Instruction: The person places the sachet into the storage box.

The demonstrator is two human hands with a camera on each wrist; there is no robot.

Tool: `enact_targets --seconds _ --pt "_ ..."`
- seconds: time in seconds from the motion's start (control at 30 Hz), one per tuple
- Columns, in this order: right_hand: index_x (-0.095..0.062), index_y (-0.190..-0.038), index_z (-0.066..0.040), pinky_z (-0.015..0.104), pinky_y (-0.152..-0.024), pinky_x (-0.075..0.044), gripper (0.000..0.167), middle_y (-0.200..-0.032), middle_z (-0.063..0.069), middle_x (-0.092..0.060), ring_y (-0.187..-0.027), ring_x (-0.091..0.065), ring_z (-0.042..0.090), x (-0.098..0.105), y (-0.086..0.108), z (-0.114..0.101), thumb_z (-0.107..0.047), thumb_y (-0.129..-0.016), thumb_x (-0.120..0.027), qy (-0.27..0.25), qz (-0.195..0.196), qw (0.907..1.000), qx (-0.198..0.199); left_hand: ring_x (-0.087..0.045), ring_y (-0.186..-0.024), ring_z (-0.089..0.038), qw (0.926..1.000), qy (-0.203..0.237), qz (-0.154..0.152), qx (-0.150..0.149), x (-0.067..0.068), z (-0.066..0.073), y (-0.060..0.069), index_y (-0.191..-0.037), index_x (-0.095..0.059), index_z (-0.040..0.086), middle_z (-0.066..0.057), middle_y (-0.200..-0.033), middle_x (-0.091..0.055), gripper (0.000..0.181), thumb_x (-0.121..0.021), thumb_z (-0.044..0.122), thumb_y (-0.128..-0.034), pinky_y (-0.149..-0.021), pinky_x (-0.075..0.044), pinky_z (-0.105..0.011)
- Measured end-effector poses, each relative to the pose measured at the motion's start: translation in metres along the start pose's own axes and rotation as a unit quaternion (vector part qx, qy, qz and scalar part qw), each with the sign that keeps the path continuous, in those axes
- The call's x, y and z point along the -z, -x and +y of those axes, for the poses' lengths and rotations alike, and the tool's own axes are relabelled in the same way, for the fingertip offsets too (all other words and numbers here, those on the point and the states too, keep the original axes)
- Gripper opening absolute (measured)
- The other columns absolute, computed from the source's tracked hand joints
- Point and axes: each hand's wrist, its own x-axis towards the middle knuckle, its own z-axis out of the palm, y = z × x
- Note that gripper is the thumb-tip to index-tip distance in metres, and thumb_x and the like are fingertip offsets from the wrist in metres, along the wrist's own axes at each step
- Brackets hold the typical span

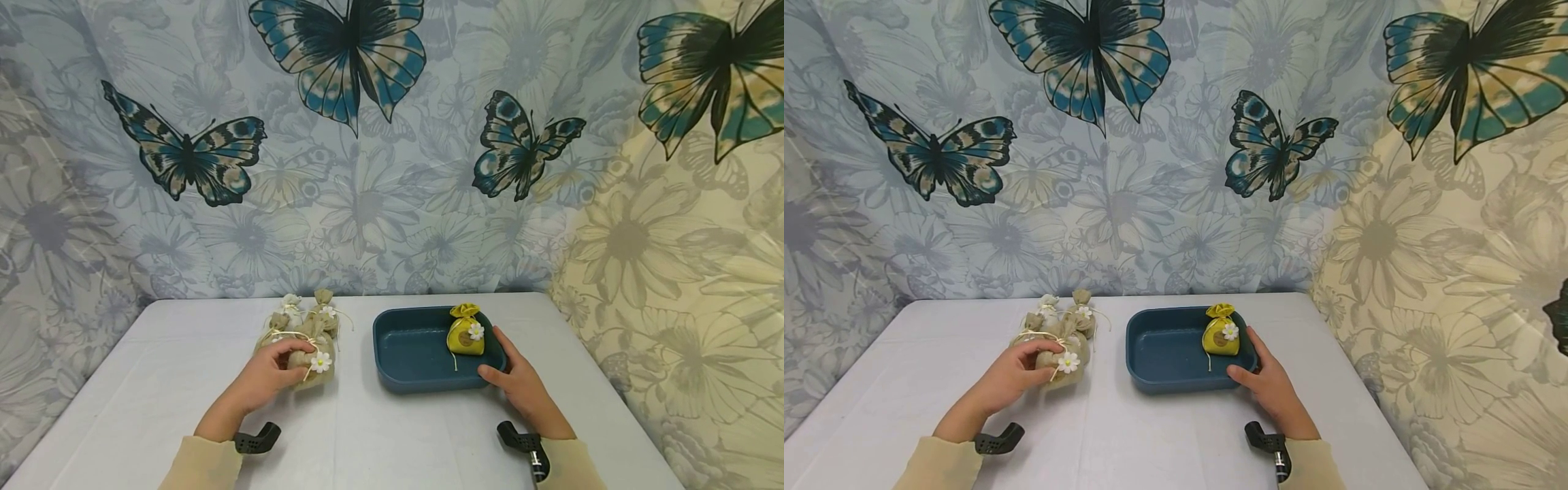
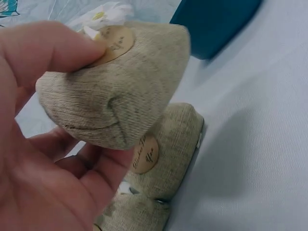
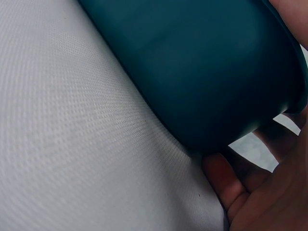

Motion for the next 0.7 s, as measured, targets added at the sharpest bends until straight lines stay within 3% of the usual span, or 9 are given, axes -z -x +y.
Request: enact_targets --seconds 0.13,0.23,0.33,0.43,0.7 --pt "-0.012 -0.162 -0.019 0.06 -0.113 -0.015 0.094 -0.164 0.013 -0.011 -0.148 -0.009 0.039 0.0 0.0 0.001 -0.031 -0.092 -0.074 -0.009 -0.001 1.0 0.003 -0.056 -0.097 -0.022 0.9988 0.0 0.048 -0.009 -0.006 0.003 -0.002 -0.12 -0.069 0.013 -0.01 -0.128 -0.058 0.034 -0.076 0.008 -0.0877 -0.076 -0.05 -0.03" --pt "-0.012 -0.162 -0.02 0.06 -0.113 -0.015 0.094 -0.164 0.012 -0.01 -0.148 -0.009 0.038 0.001 0.001 0.001 -0.031 -0.092 -0.074 -0.01 0.0 1.0 0.001 -0.056 -0.095 -0.018 0.9965 0.008 0.077 -0.033 -0.012 0.007 -0.005 -0.12 -0.07 0.012 -0.01 -0.124 -0.061 0.036 -0.078 0.006 -0.086 -0.078 -0.049 -0.027" --pt "-0.011 -0.162 -0.021 0.06 -0.113 -0.015 0.094 -0.165 0.012 -0.01 -0.148 -0.009 0.038 0.002 0.002 0.0 -0.031 -0.092 -0.074 -0.008 0.001 1.0 -0.002 -0.055 -0.091 -0.018 0.994 0.02 0.095 -0.051 -0.019 0.012 -0.01 -0.12 -0.071 0.01 -0.01 -0.12 -0.063 0.036 -0.079 0.006 -0.0852 -0.076 -0.049 -0.026" --pt "-0.012 -0.162 -0.02 0.06 -0.113 -0.015 0.094 -0.164 0.012 -0.011 -0.148 -0.009 0.038 0.001 0.002 -0.001 -0.031 -0.092 -0.074 -0.009 0.002 1.0 -0.002 -0.056 -0.093 -0.019 0.9927 0.03 0.108 -0.045 -0.028 0.017 -0.017 -0.119 -0.071 0.01 -0.008 -0.12 -0.063 0.035 -0.08 0.006 -0.0847 -0.076 -0.049 -0.026" --pt "-0.011 -0.162 -0.018 0.059 -0.113 -0.015 0.094 -0.164 0.013 -0.01 -0.148 -0.009 0.037 0.0 0.001 -0.002 -0.028 -0.093 -0.074 -0.014 -0.006 0.9999 0.005 -0.053 -0.093 -0.021 0.9955 0.022 0.091 -0.019 -0.057 0.032 -0.045 -0.116 -0.072 0.018 -0.001 -0.118 -0.063 0.032 -0.08 0.009 -0.0856 -0.08 -0.048 -0.036"
